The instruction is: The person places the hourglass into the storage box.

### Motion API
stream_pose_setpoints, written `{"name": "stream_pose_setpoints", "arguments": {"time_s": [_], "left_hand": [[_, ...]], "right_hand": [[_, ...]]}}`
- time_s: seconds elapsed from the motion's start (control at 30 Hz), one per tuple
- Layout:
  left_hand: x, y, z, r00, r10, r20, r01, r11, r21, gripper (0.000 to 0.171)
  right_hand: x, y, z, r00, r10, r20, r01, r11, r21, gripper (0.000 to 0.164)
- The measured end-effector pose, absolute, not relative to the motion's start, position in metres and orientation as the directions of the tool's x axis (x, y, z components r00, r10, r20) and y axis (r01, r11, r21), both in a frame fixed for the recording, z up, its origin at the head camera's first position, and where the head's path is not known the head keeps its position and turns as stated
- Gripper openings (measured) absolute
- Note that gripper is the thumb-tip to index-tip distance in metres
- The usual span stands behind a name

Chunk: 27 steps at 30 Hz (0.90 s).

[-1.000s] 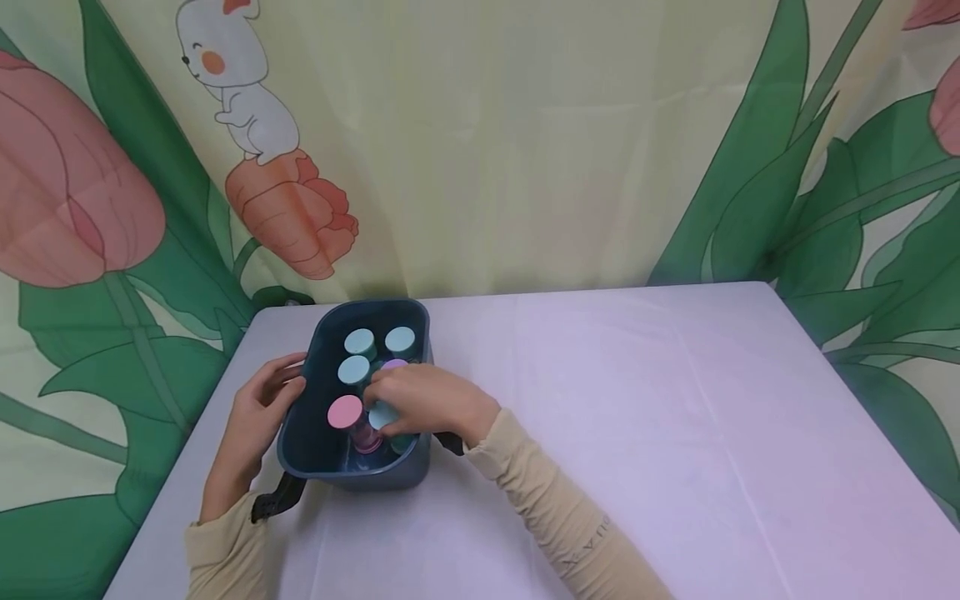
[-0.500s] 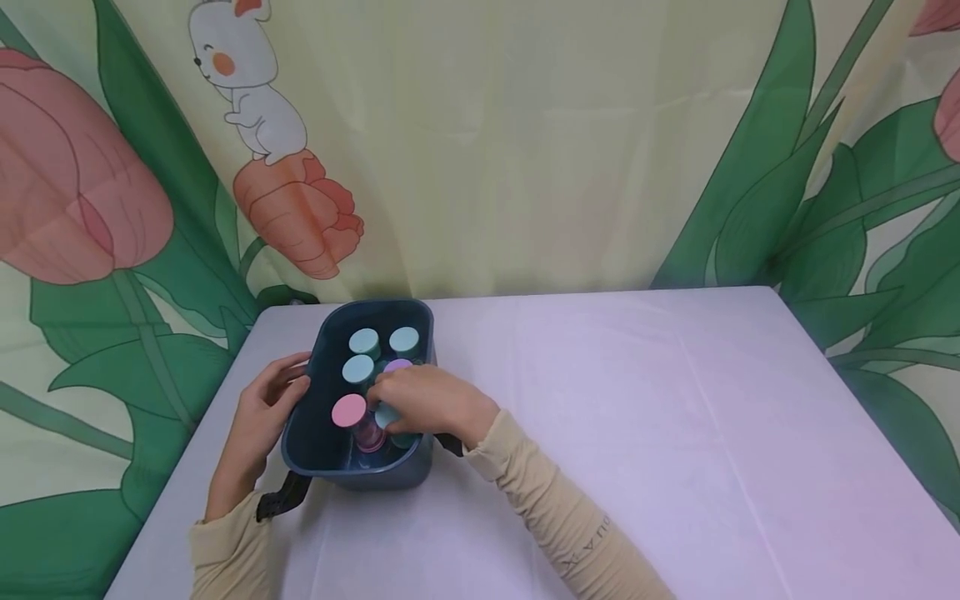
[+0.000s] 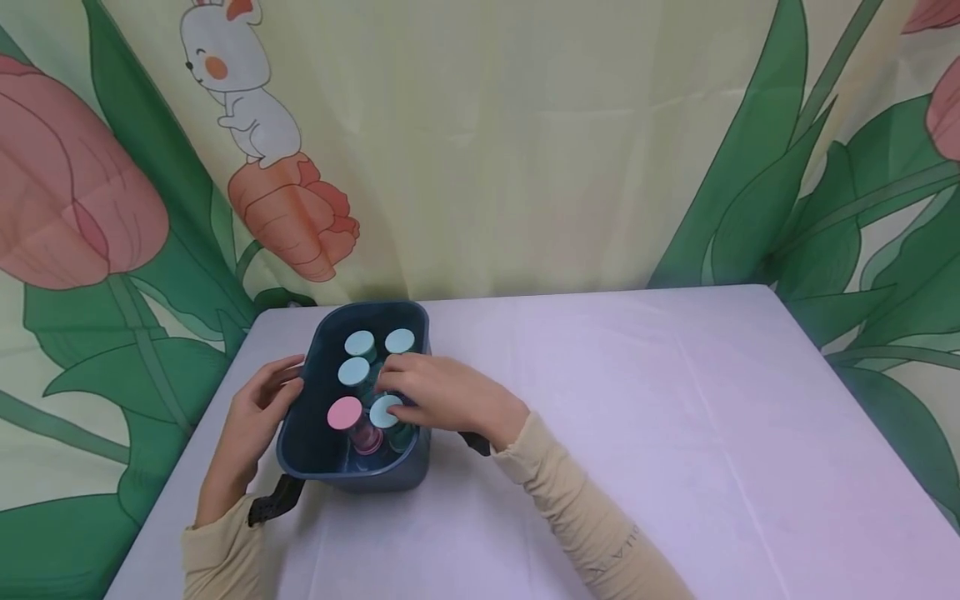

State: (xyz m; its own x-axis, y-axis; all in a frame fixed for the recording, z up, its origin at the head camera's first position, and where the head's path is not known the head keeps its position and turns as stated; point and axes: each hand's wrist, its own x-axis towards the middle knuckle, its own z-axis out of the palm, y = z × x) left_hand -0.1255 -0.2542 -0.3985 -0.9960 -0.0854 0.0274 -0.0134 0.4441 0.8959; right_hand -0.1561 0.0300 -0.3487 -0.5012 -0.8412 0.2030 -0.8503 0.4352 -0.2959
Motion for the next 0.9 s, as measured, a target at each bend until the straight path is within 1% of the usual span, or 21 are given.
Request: {"name": "stream_pose_setpoints", "arguments": {"time_s": [0.13, 0.33, 0.43, 0.53, 0.7, 0.8, 0.9], "left_hand": [[-0.123, -0.256, -0.395, -0.996, -0.09, 0.016, -0.026, 0.45, 0.893, 0.052], [-0.12, -0.256, -0.392, -0.995, -0.091, 0.029, -0.016, 0.46, 0.888, 0.051], [-0.119, -0.256, -0.391, -0.995, -0.093, 0.044, -0.005, 0.469, 0.883, 0.049], [-0.119, -0.256, -0.39, -0.994, -0.098, 0.048, -0.006, 0.48, 0.877, 0.048], [-0.114, -0.252, -0.385, -0.992, -0.114, 0.05, -0.016, 0.514, 0.858, 0.05], [-0.109, -0.25, -0.38, -0.989, -0.123, 0.077, -0.004, 0.55, 0.835, 0.049], [-0.105, -0.247, -0.373, -0.985, -0.132, 0.112, 0.014, 0.584, 0.812, 0.048]], "right_hand": [[-0.153, 0.038, -0.348, -0.494, -0.83, 0.258, -0.859, 0.42, -0.293, 0.03], [-0.152, 0.05, -0.35, -0.448, -0.816, 0.366, -0.892, 0.378, -0.248, 0.027], [-0.151, 0.058, -0.351, -0.436, -0.801, 0.41, -0.899, 0.367, -0.24, 0.026], [-0.151, 0.068, -0.351, -0.447, -0.786, 0.427, -0.893, 0.37, -0.256, 0.027], [-0.148, 0.083, -0.351, -0.49, -0.759, 0.429, -0.871, 0.404, -0.28, 0.027], [-0.147, 0.09, -0.35, -0.511, -0.747, 0.426, -0.859, 0.424, -0.286, 0.026], [-0.147, 0.095, -0.351, -0.517, -0.74, 0.43, -0.855, 0.427, -0.294, 0.025]]}}
